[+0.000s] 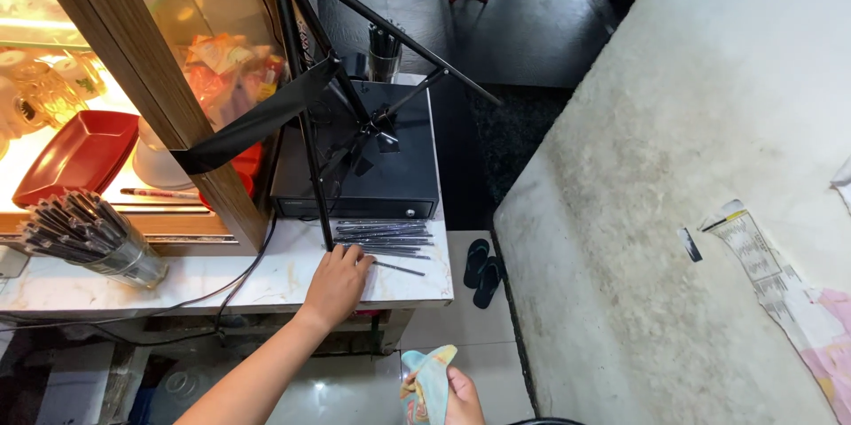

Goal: The recorder is individually wiping down and cleaning reusable metal straws using a cloth before placing them in containers.

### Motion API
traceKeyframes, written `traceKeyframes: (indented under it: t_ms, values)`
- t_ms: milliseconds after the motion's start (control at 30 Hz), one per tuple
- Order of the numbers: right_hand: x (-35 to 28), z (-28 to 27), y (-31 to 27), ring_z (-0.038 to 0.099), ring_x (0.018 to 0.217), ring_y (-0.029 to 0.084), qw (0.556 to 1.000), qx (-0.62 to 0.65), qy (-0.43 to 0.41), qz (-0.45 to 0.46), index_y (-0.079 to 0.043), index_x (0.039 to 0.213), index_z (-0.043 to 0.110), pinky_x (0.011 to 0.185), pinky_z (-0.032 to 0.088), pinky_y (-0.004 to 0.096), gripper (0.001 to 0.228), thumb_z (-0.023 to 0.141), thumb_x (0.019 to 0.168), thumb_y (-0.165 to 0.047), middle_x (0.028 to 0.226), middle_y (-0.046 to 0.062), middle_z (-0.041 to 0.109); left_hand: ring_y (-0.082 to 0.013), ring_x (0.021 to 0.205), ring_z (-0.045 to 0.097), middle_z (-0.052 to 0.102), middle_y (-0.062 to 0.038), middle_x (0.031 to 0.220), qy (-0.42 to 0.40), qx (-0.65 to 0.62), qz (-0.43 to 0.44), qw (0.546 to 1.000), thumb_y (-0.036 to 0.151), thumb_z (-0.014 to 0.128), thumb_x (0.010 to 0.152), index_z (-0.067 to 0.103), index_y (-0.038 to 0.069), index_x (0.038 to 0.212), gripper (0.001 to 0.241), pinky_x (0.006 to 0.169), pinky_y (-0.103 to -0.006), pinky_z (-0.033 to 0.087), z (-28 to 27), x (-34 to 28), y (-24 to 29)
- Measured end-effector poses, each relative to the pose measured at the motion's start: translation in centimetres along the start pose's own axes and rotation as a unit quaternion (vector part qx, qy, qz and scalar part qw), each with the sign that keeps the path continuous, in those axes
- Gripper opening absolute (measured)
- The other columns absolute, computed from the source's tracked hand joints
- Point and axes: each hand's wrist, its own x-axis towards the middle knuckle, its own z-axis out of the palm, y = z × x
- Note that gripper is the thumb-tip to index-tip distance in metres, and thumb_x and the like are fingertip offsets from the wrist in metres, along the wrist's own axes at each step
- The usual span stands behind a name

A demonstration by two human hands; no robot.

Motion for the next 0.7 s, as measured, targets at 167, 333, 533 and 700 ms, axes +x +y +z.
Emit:
traceKeyframes:
  t_ms: [167, 333, 533, 700]
  values:
    - [0.5, -0.3, -0.1, 0.076, 0.096, 0.027, 1.0, 0.01, 0.002, 0.016, 0.009, 0.116, 0.065, 0.09, 0.06, 0.041, 0.032, 0.063, 0.095, -0.015, 0.102, 0.021, 0.077, -0.0277, 0.098, 0.055, 0.062, -0.006, 0.1, -0.036, -0.002, -0.001, 0.999, 0.015, 0.062, 0.088, 0.07, 0.009, 0.093, 0.011, 0.087, -0.0395, 0.045, -0.2, 0.9, 0.1]
    - [2.3, -0.3, -0.3, 0.076, 0.095, 0.026, 0.999, -0.019, 0.006, 0.029, 0.011, 0.115, 0.067, 0.088, 0.06, 0.037, 0.036, 0.06, 0.097, -0.019, 0.102, 0.021, 0.077, -0.0282, 0.102, 0.055, 0.062, -0.005, 0.101, -0.035, -0.043, 0.007, 0.998, 0.016, 0.064, 0.087, 0.069, 0.011, 0.095, 0.01, 0.088, -0.0395, 0.044, -1.4, 1.0, 0.4]
    - [3.3, 3.8, -1.4, 0.072, 0.08, 0.023, 0.994, 0.034, 0.097, 0.04, 0.01, 0.112, 0.068, 0.072, 0.058, 0.035, 0.038, 0.06, 0.098, -0.024, 0.095, 0.019, 0.076, -0.0232, 0.082, 0.065, 0.071, -0.003, 0.083, -0.071, -0.333, -0.032, 0.94, 0.019, 0.064, 0.098, 0.067, 0.007, 0.101, 0.013, 0.075, -0.0358, 0.048, -4.3, 0.2, 1.8]
    - [3.8, 7.6, 0.1, 0.07, 0.073, 0.018, 0.985, 0.097, 0.133, -0.049, 0.005, 0.113, 0.071, 0.062, 0.056, 0.032, 0.032, 0.066, 0.093, -0.019, 0.089, 0.013, 0.075, -0.0027, 0.065, 0.054, 0.066, 0.003, 0.077, -0.151, -0.663, -0.228, 0.697, 0.023, 0.061, 0.102, 0.068, 0.006, 0.108, 0.019, 0.056, -0.02, 0.041, -0.9, -6.6, 3.3]
